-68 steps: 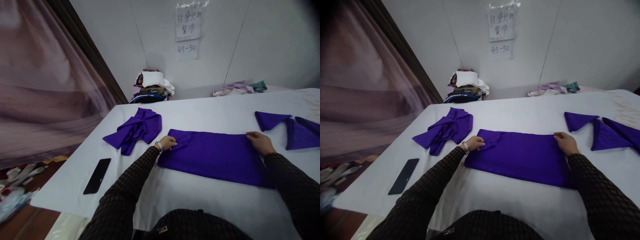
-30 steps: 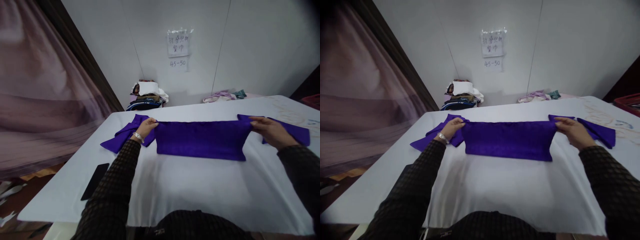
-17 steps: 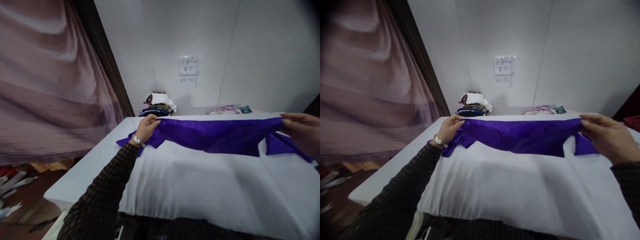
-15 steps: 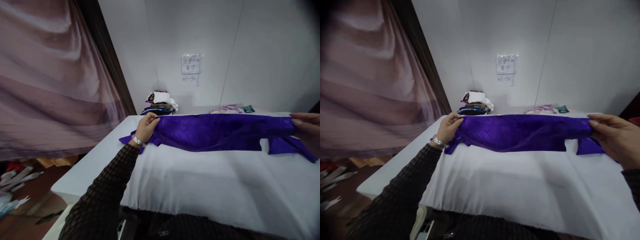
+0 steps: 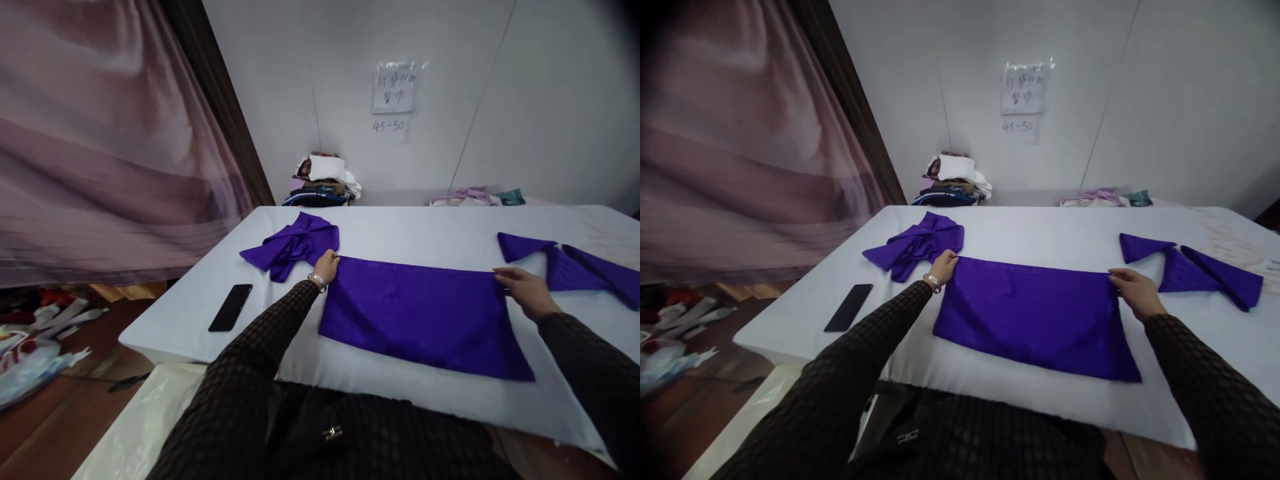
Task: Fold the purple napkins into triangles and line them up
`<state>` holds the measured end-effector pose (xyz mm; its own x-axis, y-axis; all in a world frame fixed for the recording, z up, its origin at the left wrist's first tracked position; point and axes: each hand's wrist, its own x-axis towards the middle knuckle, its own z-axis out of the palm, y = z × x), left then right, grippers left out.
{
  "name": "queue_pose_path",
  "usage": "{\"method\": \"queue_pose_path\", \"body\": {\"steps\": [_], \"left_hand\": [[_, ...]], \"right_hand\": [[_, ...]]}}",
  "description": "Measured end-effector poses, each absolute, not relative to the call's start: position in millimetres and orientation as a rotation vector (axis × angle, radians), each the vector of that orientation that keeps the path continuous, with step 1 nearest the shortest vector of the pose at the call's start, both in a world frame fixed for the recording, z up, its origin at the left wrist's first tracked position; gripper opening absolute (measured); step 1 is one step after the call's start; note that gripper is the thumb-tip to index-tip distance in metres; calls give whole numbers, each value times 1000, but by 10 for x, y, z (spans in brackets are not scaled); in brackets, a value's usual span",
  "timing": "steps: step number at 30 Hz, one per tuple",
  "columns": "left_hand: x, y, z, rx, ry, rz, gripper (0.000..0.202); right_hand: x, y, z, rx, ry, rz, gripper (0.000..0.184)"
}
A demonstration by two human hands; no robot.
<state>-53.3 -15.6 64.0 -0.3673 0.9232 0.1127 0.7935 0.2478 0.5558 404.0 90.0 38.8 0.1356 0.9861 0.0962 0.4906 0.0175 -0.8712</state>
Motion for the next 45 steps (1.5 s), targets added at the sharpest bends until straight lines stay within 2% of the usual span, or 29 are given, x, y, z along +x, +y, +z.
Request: {"method": "queue_pose_path", "body": {"steps": [4, 8, 16, 20, 22, 25, 28, 32, 39, 45], "left_hand": [[-418, 126, 310, 1540, 2360, 606, 13], [-374, 291, 169, 1553, 2427, 486, 18], [-432, 403, 37, 1661, 2445, 335, 25], [-442, 396, 19, 1663, 2457, 336, 26], [-440, 389, 20, 1663, 2459, 347, 26], [-442, 384, 25, 1663, 2459, 370, 25], [-466, 388, 31, 1676, 2444, 398, 24], [-518, 393, 35, 1693, 2414, 443, 22], [-549, 384, 32, 1679, 2400, 529, 24], [-556, 397, 5, 1662, 2419, 534, 23]], "right_hand": [[4002, 1238, -35, -1807, -1531, 669, 18], [3989, 1435, -192, -1890, -1621, 533, 22], [4031, 1476, -194, -1917, -2090, 80, 33], [3690, 1374, -11, -1634, -2322, -130, 40], [3235, 1183, 105, -1280, -2458, -61, 47], [2321, 773, 216, -854, -2649, 247, 51], [1518, 474, 210, -666, -2776, 439, 58], [1068, 470, 86, -783, -2836, 451, 66], [1121, 612, -86, -905, -2782, 419, 76], [1079, 579, -82, -941, -2813, 412, 78]]}}
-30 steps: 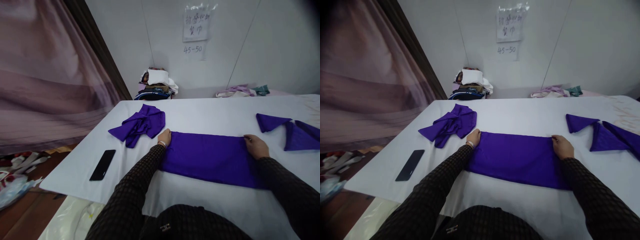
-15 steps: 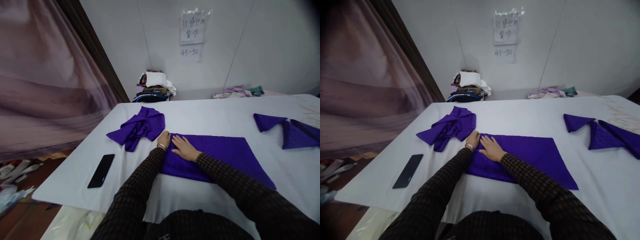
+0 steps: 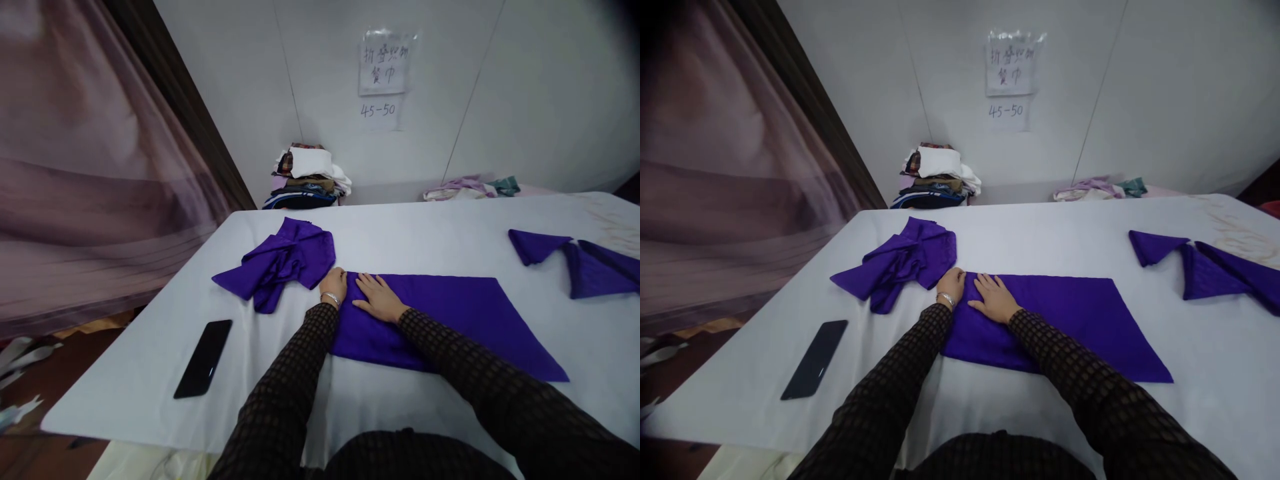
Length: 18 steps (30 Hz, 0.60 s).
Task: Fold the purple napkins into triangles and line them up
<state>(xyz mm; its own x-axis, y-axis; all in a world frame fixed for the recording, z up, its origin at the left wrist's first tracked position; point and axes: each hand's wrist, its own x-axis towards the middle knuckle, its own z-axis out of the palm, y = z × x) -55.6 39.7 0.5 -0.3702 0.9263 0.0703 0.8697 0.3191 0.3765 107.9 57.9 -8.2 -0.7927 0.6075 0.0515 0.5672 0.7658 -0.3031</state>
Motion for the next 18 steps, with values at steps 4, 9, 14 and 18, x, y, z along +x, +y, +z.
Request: {"method": "queue_pose_path", "body": {"steps": [4, 9, 14, 18], "left_hand": [[-559, 410, -2, 1668, 2423, 507, 23], [-555, 425, 12, 1679, 2429, 449, 25], [-555, 439, 26, 1654, 2451, 401, 25], [-558, 449, 35, 1634, 2482, 372, 26]], "right_hand": [[1238, 633, -101, -1099, -2757, 334, 76], [1904, 859, -123, -1395, -2660, 201, 70], [2161, 731, -64, -1327, -2587, 113, 72], [2050, 561, -59, -1038, -2782, 267, 69]]}}
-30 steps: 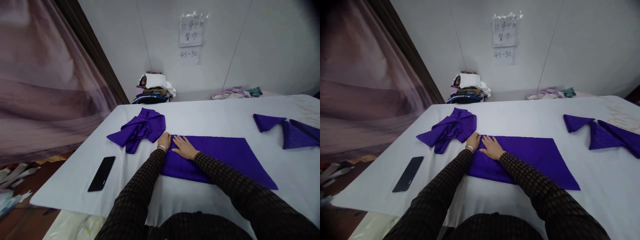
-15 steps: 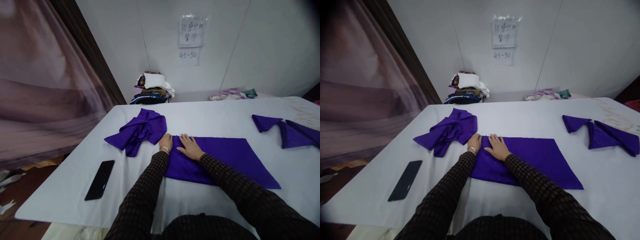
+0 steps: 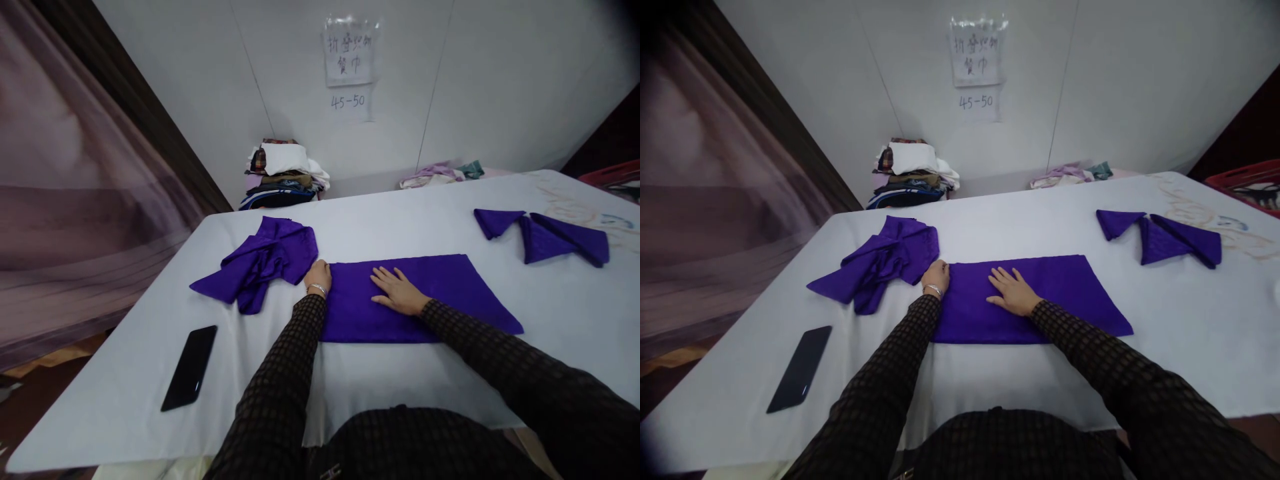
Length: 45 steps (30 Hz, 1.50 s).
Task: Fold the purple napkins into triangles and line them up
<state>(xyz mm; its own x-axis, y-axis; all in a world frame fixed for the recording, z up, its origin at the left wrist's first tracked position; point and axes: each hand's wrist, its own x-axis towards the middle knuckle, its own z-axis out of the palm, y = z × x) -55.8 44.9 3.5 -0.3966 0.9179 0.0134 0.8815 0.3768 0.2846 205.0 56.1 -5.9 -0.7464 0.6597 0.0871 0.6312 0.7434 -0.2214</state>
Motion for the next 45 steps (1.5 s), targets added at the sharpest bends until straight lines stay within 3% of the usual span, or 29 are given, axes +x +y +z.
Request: {"method": "queue_pose_path", "body": {"steps": [12, 20, 26, 35, 45], "left_hand": [[-563, 521, 112, 1595, 2497, 310, 30], [-582, 550, 131, 1609, 2524, 248, 30], [-591, 563, 131, 1634, 2544, 221, 32], [-582, 564, 165, 1637, 2553, 142, 33], [-615, 601, 113, 1562, 2578, 132, 31]], "right_hand": [[3212, 616, -35, -1599, -2566, 136, 72], [3440, 775, -29, -1671, -2442, 178, 70], [3940, 1102, 6, -1993, -1989, 110, 47], [3951, 1416, -122, -1998, -1882, 186, 24], [3973, 1531, -203, -1872, -1944, 235, 17]]}}
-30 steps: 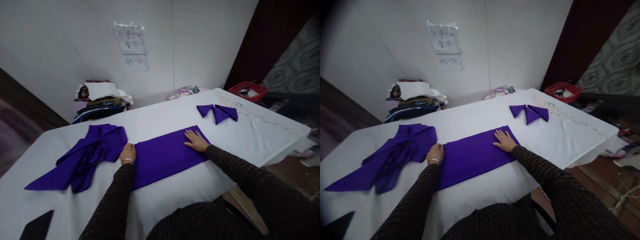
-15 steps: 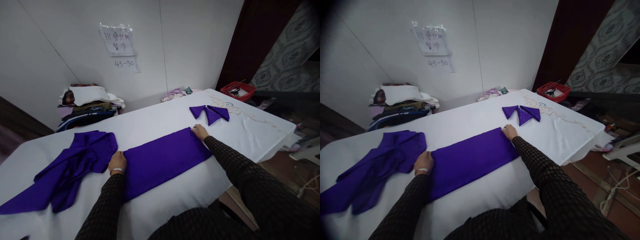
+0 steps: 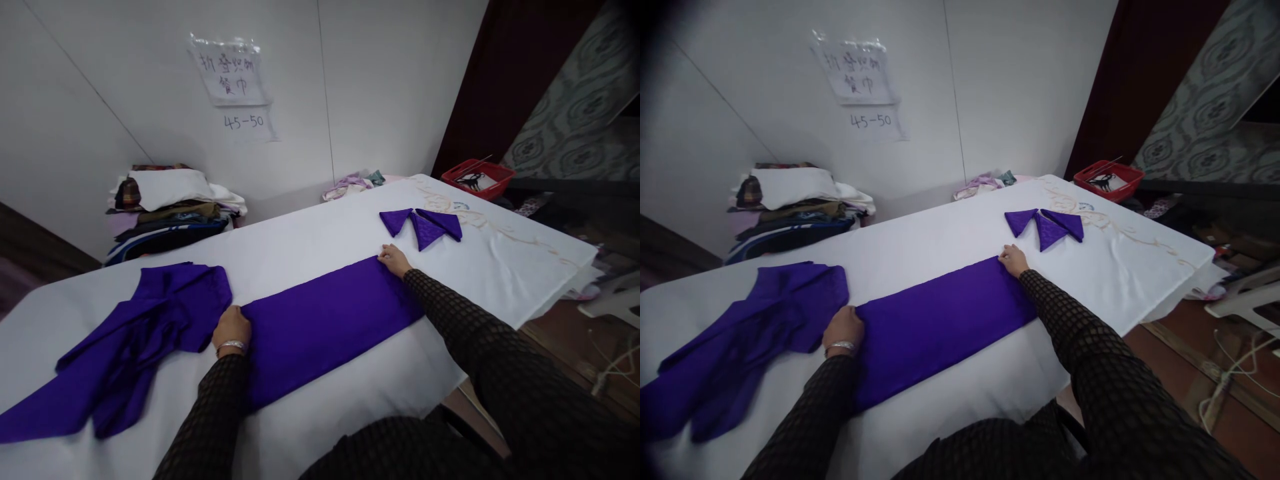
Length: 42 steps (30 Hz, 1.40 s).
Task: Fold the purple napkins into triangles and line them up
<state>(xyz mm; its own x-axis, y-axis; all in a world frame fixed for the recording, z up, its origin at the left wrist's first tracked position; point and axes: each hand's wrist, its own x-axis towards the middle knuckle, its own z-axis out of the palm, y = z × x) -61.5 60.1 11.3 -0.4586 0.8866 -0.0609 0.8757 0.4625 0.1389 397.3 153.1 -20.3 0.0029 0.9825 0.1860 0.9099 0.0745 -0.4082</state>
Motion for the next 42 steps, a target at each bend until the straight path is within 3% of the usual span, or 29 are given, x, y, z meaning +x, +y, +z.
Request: {"method": "queue_pose_path", "body": {"steps": [9, 19, 24, 32, 42], "left_hand": [[-598, 582, 153, 1596, 2561, 109, 33], [-611, 594, 145, 1580, 2548, 109, 35], [-624, 597, 126, 1591, 2553, 147, 34], [-616, 588, 129, 1561, 2558, 149, 36], [-611, 585, 131, 1559, 2548, 153, 35]], "right_hand": [[3992, 1578, -275, -1901, -1877, 279, 22], [3925, 1601, -303, -1713, -1790, 427, 11], [3909, 1574, -247, -1600, -1706, 535, 19], [3915, 1594, -7, -1550, -1702, 684, 10], [3944, 1403, 80, -1634, -1853, 949, 13]]}}
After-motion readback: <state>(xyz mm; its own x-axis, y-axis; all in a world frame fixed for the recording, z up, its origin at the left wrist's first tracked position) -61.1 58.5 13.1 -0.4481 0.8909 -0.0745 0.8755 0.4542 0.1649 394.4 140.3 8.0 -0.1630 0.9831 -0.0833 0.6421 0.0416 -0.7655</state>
